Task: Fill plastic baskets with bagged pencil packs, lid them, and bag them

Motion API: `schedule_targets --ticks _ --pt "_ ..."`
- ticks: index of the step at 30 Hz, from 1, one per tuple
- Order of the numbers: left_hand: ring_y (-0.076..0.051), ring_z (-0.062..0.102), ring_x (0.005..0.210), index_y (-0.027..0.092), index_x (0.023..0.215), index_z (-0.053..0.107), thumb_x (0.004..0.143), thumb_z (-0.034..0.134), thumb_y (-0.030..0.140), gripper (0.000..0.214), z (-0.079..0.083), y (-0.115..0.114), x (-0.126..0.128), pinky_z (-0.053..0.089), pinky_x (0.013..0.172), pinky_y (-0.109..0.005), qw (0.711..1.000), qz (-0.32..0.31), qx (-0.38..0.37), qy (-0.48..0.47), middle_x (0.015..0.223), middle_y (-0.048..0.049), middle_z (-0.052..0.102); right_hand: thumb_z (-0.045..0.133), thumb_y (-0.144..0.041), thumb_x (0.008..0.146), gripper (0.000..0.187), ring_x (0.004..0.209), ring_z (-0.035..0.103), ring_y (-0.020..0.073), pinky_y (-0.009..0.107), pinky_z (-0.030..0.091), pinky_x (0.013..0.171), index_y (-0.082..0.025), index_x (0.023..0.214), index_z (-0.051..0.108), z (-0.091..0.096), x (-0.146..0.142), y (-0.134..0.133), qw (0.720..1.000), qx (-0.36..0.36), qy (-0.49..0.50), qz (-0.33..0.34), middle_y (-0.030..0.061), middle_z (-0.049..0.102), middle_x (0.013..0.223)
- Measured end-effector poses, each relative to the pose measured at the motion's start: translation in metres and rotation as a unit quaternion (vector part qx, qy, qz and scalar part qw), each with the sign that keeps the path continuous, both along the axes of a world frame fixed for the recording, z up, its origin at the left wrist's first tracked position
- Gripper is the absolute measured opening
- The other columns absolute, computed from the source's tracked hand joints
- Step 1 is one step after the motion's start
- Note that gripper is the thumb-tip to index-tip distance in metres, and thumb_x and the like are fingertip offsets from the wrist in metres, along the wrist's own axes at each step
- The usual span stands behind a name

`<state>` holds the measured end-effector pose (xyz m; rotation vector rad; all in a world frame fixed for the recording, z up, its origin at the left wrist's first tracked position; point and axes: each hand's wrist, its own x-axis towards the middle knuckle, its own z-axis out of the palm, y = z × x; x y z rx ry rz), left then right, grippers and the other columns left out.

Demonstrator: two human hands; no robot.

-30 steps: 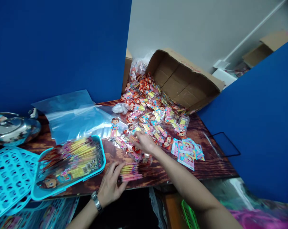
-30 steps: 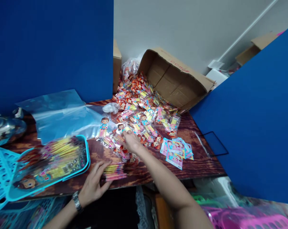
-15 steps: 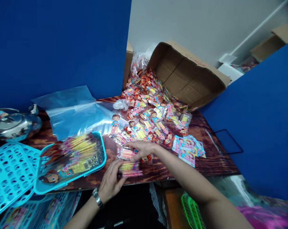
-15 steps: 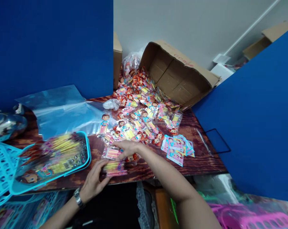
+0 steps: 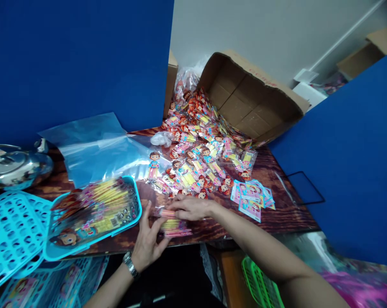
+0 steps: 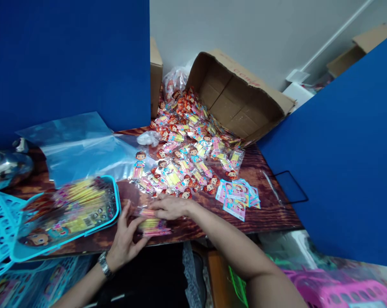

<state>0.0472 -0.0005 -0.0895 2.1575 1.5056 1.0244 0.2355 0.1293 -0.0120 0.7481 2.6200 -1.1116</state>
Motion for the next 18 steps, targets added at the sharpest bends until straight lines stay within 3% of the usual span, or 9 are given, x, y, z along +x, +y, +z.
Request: schedule_targets --ticks 2,4,6,9,11,14,18 --pt "-0.037 0.023 0.136 0.017 0.125 0.041 0.082 0.057 0.024 0.047 0.000 0.003 -0.001 0.037 0.103 -0.052 1.000 -0.025 -0.015 -0.008 0.149 -0.0198 0.013 0.040 -0.040 0.094 0.041 0.105 0.054 0.0204 0.033 0.041 0.092 -0.022 0.129 0.052 0.004 0.002 -0.003 1.000 0.006 -0.012 -0.009 0.0099 0.055 0.115" --pt "-0.032 0.030 0.134 0.017 0.132 0.033 0.083 0.056 0.025 0.055 -0.002 0.005 -0.003 0.037 0.103 -0.050 0.999 -0.044 -0.020 -0.019 0.142 -0.0195 0.029 0.039 -0.050 0.092 0.053 0.108 0.054 0.0227 0.035 0.041 0.092 -0.023 0.137 0.042 0.009 0.006 -0.008 1.000 0.012 -0.021 -0.011 0.0115 0.054 0.119" --pt "-0.031 0.033 0.132 0.017 0.137 0.025 0.083 0.057 0.027 0.063 -0.004 0.008 -0.004 0.037 0.104 -0.050 0.998 -0.050 -0.017 -0.024 0.136 -0.0178 0.039 0.050 -0.061 0.082 0.079 0.115 0.050 0.0286 0.039 0.040 0.094 -0.020 0.146 0.024 0.012 0.012 -0.015 0.999 0.028 -0.041 -0.011 0.0160 0.049 0.129" --pt "-0.030 0.035 0.131 0.017 0.142 0.016 0.083 0.058 0.029 0.073 -0.005 0.010 -0.003 0.039 0.102 -0.049 0.998 -0.046 -0.016 -0.026 0.137 -0.0183 0.038 0.071 -0.064 0.061 0.119 0.126 0.037 0.0383 0.048 0.035 0.099 -0.019 0.148 0.004 0.010 0.020 -0.031 0.994 0.080 -0.078 -0.012 0.0218 0.033 0.142" --pt "-0.029 0.039 0.127 0.018 0.143 0.014 0.084 0.056 0.029 0.074 -0.003 0.011 -0.002 0.041 0.101 -0.047 0.998 -0.047 -0.024 -0.034 0.136 -0.0179 0.039 0.073 -0.051 0.065 0.111 0.128 0.035 0.0380 0.050 0.034 0.099 -0.024 0.148 0.006 0.004 0.022 -0.041 0.987 0.126 -0.097 -0.019 0.0192 0.032 0.143" --pt "-0.027 0.041 0.125 0.019 0.143 0.015 0.085 0.054 0.027 0.071 0.003 0.012 -0.002 0.041 0.101 -0.046 0.997 -0.053 -0.036 -0.043 0.134 -0.0166 0.041 0.064 -0.035 0.078 0.088 0.118 0.047 0.0318 0.046 0.043 0.091 -0.027 0.147 0.009 -0.004 0.020 -0.049 0.980 0.158 -0.116 -0.040 0.0146 0.040 0.138" --pt "-0.027 0.039 0.127 0.020 0.145 0.011 0.086 0.051 0.023 0.071 0.007 0.011 -0.007 0.039 0.102 -0.047 0.996 -0.074 -0.049 -0.023 0.136 -0.0166 0.038 0.067 -0.039 0.076 0.092 0.113 0.049 0.0314 0.045 0.046 0.086 -0.024 0.147 0.010 -0.008 0.015 -0.052 0.977 0.180 -0.105 -0.048 0.0150 0.043 0.134"
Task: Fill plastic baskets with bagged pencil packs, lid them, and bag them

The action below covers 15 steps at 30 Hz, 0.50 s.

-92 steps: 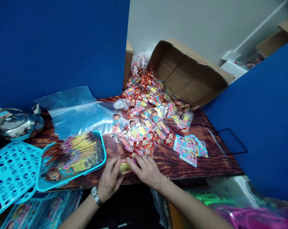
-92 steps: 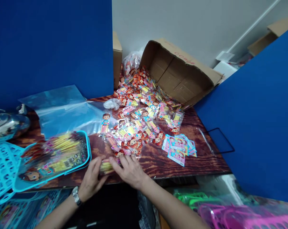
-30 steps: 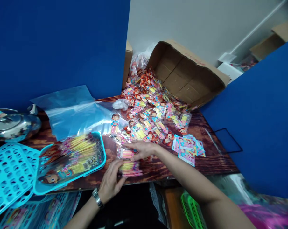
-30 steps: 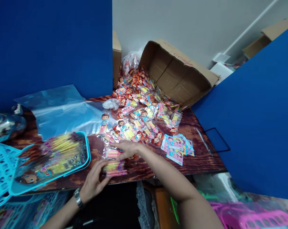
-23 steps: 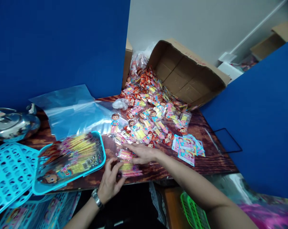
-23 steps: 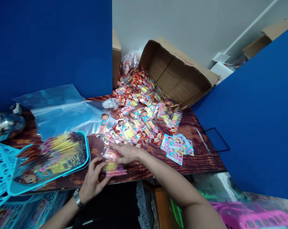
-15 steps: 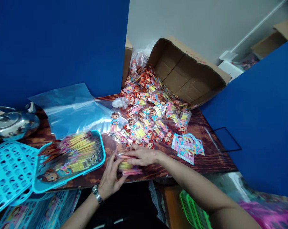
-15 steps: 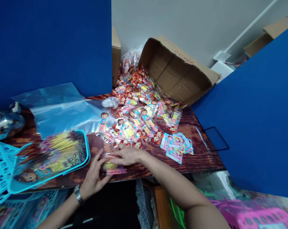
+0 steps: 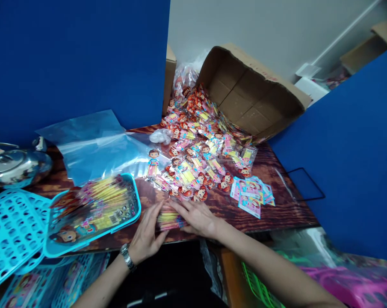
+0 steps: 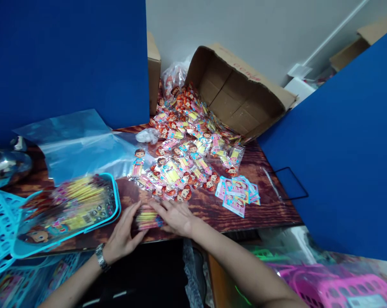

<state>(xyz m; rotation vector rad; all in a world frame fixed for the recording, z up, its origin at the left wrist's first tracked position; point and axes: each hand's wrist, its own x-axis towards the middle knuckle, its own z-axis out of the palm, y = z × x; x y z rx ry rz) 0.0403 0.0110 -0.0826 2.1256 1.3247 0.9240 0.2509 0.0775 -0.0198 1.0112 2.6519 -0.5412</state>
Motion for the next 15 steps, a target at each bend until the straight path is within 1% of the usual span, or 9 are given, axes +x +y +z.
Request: schedule_targets --ticks 2,4,6,7,9,11,13,15 --pt "-0.028 0.038 0.127 0.019 0.145 0.008 0.086 0.049 0.021 0.072 -0.003 -0.002 -0.002 0.039 0.102 -0.048 1.000 -0.013 -0.005 0.019 0.136 -0.0173 0.038 0.072 -0.046 0.069 0.098 0.116 0.046 0.0333 0.047 0.045 0.088 -0.024 0.146 0.015 -0.002 -0.002 -0.002 1.000 0.016 0.011 -0.002 0.0151 0.044 0.133" --pt "-0.029 0.038 0.127 0.019 0.146 0.005 0.086 0.047 0.020 0.072 -0.007 -0.004 -0.002 0.038 0.102 -0.050 0.999 -0.016 -0.008 0.030 0.137 -0.0182 0.037 0.074 -0.053 0.064 0.104 0.118 0.043 0.0343 0.048 0.044 0.090 -0.024 0.146 0.017 -0.005 -0.004 -0.005 0.999 0.022 0.028 -0.002 0.0153 0.042 0.134" --pt "-0.030 0.037 0.129 0.019 0.146 0.004 0.087 0.045 0.020 0.072 -0.010 -0.005 -0.001 0.036 0.103 -0.052 1.000 -0.013 -0.013 0.025 0.138 -0.0183 0.036 0.074 -0.051 0.065 0.102 0.116 0.045 0.0340 0.047 0.045 0.089 -0.022 0.146 0.017 -0.009 -0.006 -0.007 0.999 0.027 0.035 -0.010 0.0153 0.042 0.135" --pt "-0.030 0.036 0.130 0.020 0.146 0.003 0.087 0.046 0.020 0.073 -0.011 -0.005 0.000 0.035 0.103 -0.052 1.000 -0.009 -0.016 0.017 0.139 -0.0182 0.035 0.073 -0.048 0.068 0.099 0.114 0.047 0.0333 0.046 0.045 0.088 -0.023 0.146 0.017 -0.011 -0.006 -0.007 0.999 0.029 0.032 -0.016 0.0151 0.043 0.134" --pt "-0.030 0.033 0.132 0.021 0.146 0.002 0.087 0.048 0.024 0.076 -0.011 -0.005 0.002 0.034 0.104 -0.052 0.999 0.005 -0.031 -0.010 0.142 -0.0182 0.032 0.069 -0.040 0.073 0.090 0.110 0.050 0.0316 0.044 0.047 0.085 -0.024 0.146 0.017 -0.014 -0.007 -0.008 0.999 0.028 0.021 -0.021 0.0145 0.046 0.131" --pt "-0.031 0.030 0.134 0.021 0.146 -0.003 0.086 0.053 0.029 0.082 -0.008 -0.005 0.005 0.032 0.105 -0.053 0.996 0.018 -0.068 -0.051 0.145 -0.0186 0.028 0.066 -0.037 0.076 0.087 0.109 0.052 0.0304 0.042 0.048 0.083 -0.026 0.146 0.015 -0.015 -0.007 -0.007 1.000 0.018 0.017 -0.019 0.0141 0.046 0.130" --pt "-0.031 0.027 0.136 0.021 0.145 -0.010 0.084 0.056 0.035 0.091 -0.006 -0.006 0.007 0.029 0.107 -0.054 0.986 0.024 -0.122 -0.107 0.147 -0.0188 0.024 0.067 -0.039 0.075 0.091 0.112 0.050 0.0302 0.042 0.047 0.085 -0.026 0.147 0.012 -0.015 -0.005 -0.008 0.999 0.004 0.026 -0.020 0.0145 0.044 0.132" --pt "-0.030 0.022 0.138 0.022 0.144 -0.016 0.082 0.059 0.041 0.099 -0.005 -0.008 0.008 0.025 0.109 -0.054 0.969 0.024 -0.173 -0.173 0.150 -0.0180 0.018 0.071 -0.043 0.071 0.098 0.117 0.046 0.0316 0.044 0.045 0.089 -0.026 0.147 0.010 -0.015 -0.003 -0.009 0.999 -0.004 0.044 -0.028 0.0149 0.039 0.137"
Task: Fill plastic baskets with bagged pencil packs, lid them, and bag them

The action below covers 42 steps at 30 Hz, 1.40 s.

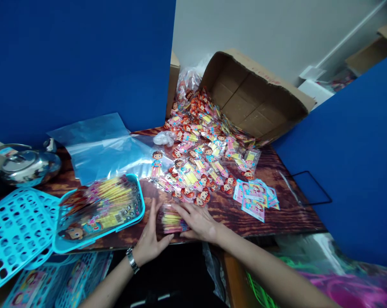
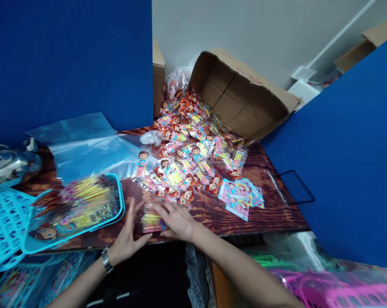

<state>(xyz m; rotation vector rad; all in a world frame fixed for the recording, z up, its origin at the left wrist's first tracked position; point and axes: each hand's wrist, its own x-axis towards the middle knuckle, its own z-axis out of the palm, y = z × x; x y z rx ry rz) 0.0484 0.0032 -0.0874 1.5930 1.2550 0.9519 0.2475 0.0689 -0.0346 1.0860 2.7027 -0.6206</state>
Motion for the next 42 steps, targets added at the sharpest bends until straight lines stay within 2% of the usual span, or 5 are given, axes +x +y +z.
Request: schedule_targets --ticks 13,20,26,32,42 --pt "-0.029 0.023 0.138 0.023 0.146 -0.004 0.086 0.051 0.024 0.082 -0.010 -0.003 0.001 0.029 0.109 -0.051 0.990 -0.011 0.088 0.106 0.151 -0.0154 0.020 0.064 -0.027 0.073 0.083 0.111 0.052 0.0310 0.044 0.048 0.085 -0.024 0.145 0.021 0.007 -0.002 0.002 0.999 -0.019 -0.028 -0.007 0.0127 0.049 0.130" --pt "-0.028 0.031 0.134 0.014 0.146 0.013 0.084 0.047 0.014 0.071 0.074 -0.012 -0.006 0.034 0.107 -0.047 0.955 0.023 0.224 0.193 0.143 -0.0164 0.036 0.060 -0.019 0.074 0.073 0.113 0.052 0.0251 0.037 0.046 0.090 -0.025 0.141 0.031 0.053 0.005 0.008 0.990 0.111 0.058 0.064 0.0108 0.052 0.128" --pt "-0.028 0.035 0.131 0.015 0.147 0.010 0.081 0.049 0.009 0.077 0.137 -0.008 -0.083 0.036 0.106 -0.046 0.882 0.138 0.340 0.295 0.141 -0.0154 0.038 0.041 -0.022 0.092 0.044 0.110 0.053 0.0250 0.039 0.047 0.088 -0.025 0.136 0.039 0.097 -0.083 0.036 0.916 0.306 0.188 0.177 0.0121 0.055 0.122" --pt "-0.028 0.037 0.129 0.020 0.145 0.015 0.084 0.050 0.016 0.071 0.145 -0.012 -0.152 0.037 0.105 -0.047 0.881 0.176 0.278 0.340 0.140 -0.0133 0.038 0.030 -0.021 0.097 0.040 0.099 0.054 0.0225 0.035 0.049 0.073 -0.025 0.137 0.032 0.096 -0.170 0.047 0.882 0.369 0.192 0.224 0.0129 0.056 0.117" --pt "-0.033 0.028 0.134 0.022 0.146 0.014 0.083 0.057 0.029 0.076 0.145 -0.012 -0.177 0.032 0.106 -0.053 0.882 0.127 0.260 0.371 0.143 -0.0140 0.032 0.029 -0.021 0.097 0.037 0.097 0.052 0.0222 0.034 0.045 0.070 -0.024 0.134 0.033 0.091 -0.198 0.045 0.878 0.372 0.166 0.251 0.0134 0.054 0.119"
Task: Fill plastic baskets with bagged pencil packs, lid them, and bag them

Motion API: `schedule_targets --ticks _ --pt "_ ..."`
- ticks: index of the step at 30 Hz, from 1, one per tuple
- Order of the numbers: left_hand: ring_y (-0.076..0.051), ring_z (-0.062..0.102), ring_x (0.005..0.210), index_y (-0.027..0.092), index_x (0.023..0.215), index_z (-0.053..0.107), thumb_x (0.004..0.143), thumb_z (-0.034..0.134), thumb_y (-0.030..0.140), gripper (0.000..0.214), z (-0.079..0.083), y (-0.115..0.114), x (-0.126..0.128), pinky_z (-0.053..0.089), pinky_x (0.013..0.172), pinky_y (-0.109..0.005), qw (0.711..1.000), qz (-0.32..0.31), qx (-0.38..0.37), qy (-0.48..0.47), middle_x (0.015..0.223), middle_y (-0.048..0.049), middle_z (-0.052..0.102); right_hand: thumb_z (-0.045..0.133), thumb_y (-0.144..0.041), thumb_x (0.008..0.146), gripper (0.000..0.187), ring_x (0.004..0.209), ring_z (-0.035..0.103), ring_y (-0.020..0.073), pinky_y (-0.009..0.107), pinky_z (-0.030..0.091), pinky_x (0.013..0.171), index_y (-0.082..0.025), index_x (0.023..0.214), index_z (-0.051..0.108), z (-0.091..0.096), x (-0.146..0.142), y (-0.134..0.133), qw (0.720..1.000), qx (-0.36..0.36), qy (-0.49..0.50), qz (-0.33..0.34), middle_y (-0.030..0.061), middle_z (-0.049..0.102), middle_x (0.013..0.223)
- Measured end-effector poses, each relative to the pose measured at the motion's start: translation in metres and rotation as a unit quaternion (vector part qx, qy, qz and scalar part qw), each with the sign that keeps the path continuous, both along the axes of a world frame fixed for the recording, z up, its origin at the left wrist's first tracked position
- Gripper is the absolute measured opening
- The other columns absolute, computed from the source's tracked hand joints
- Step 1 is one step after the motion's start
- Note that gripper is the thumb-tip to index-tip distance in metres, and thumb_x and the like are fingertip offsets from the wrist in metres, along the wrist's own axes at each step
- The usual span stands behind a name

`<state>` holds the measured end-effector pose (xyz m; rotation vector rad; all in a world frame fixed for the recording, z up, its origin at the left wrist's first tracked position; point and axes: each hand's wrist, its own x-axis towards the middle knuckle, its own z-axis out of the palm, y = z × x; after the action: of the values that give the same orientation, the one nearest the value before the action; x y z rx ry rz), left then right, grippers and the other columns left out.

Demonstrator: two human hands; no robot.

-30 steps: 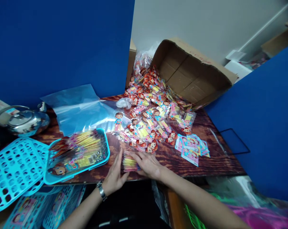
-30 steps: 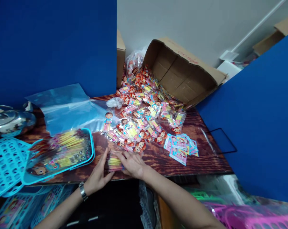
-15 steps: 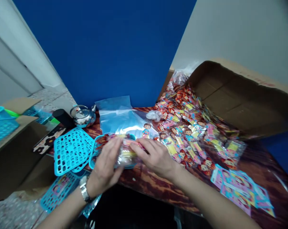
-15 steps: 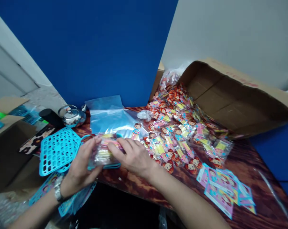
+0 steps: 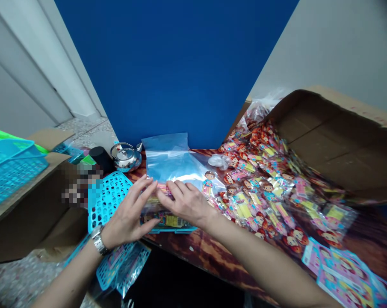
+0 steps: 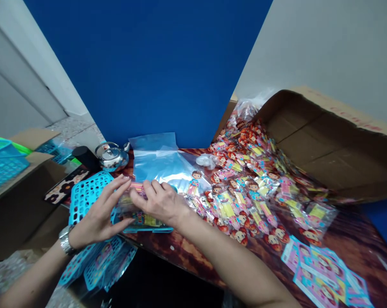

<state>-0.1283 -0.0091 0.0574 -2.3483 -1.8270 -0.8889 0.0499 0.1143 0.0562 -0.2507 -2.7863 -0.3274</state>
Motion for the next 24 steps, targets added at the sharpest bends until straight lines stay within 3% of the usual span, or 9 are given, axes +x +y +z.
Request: schedule_targets --ticks 5,9,12,14,17,19,24 --pt "-0.029 0.037 0.128 0.023 0.147 0.010 0.087 0.049 0.021 0.071 -0.017 0.003 0.002 0.037 0.104 -0.048 1.000 0.012 0.015 0.013 0.137 -0.0137 0.040 0.028 -0.021 0.097 0.035 0.100 0.052 0.0243 0.036 0.045 0.071 -0.023 0.132 0.035 -0.003 -0.003 -0.001 1.000 -0.012 -0.015 0.008 0.0149 0.053 0.120" --pt "-0.028 0.040 0.125 0.024 0.147 0.011 0.089 0.048 0.020 0.069 -0.026 0.002 0.006 0.039 0.103 -0.045 1.000 0.010 0.011 0.008 0.135 -0.0135 0.041 0.037 -0.020 0.095 0.033 0.099 0.052 0.0235 0.037 0.046 0.077 -0.021 0.127 0.041 0.013 0.000 0.004 0.995 -0.063 -0.071 0.018 0.0121 0.055 0.116" --pt "-0.028 0.040 0.126 0.024 0.147 0.011 0.090 0.047 0.021 0.067 -0.030 0.000 0.008 0.039 0.103 -0.045 1.000 0.018 0.006 0.007 0.135 -0.0133 0.042 0.048 -0.025 0.090 0.044 0.107 0.049 0.0247 0.038 0.046 0.083 -0.021 0.133 0.038 0.026 0.005 0.011 0.985 -0.135 -0.099 0.048 0.0129 0.046 0.130" --pt "-0.028 0.040 0.126 0.024 0.147 0.011 0.090 0.047 0.022 0.067 -0.032 0.000 0.008 0.039 0.103 -0.046 1.000 0.018 0.009 0.013 0.135 -0.0136 0.042 0.052 -0.038 0.088 0.056 0.114 0.045 0.0259 0.040 0.043 0.090 -0.020 0.138 0.033 0.029 0.010 0.014 0.974 -0.186 -0.106 0.070 0.0138 0.041 0.136" --pt "-0.029 0.038 0.128 0.024 0.147 0.013 0.090 0.047 0.020 0.066 -0.034 -0.001 0.007 0.038 0.104 -0.047 1.000 0.009 0.003 0.019 0.135 -0.0140 0.041 0.052 -0.066 0.078 0.085 0.123 0.038 0.0331 0.048 0.035 0.100 -0.013 0.141 0.029 0.020 0.018 0.009 0.973 -0.199 -0.105 0.040 0.0191 0.038 0.139" --pt "-0.029 0.035 0.130 0.023 0.146 0.016 0.090 0.046 0.019 0.064 -0.036 -0.002 0.005 0.036 0.105 -0.048 1.000 -0.003 -0.016 0.015 0.137 -0.0141 0.040 0.056 -0.070 0.072 0.095 0.126 0.034 0.0380 0.054 0.030 0.102 -0.011 0.142 0.027 0.007 0.021 0.002 0.981 -0.168 -0.096 -0.001 0.0225 0.036 0.140" --pt "-0.030 0.032 0.132 0.021 0.146 0.019 0.089 0.046 0.027 0.063 -0.040 -0.003 -0.001 0.031 0.107 -0.052 0.997 -0.022 -0.063 0.040 0.140 -0.0149 0.038 0.055 -0.048 0.085 0.072 0.130 0.032 0.0358 0.054 0.031 0.102 -0.016 0.143 0.025 -0.023 0.022 -0.010 0.991 -0.109 -0.072 -0.034 0.0212 0.032 0.144"
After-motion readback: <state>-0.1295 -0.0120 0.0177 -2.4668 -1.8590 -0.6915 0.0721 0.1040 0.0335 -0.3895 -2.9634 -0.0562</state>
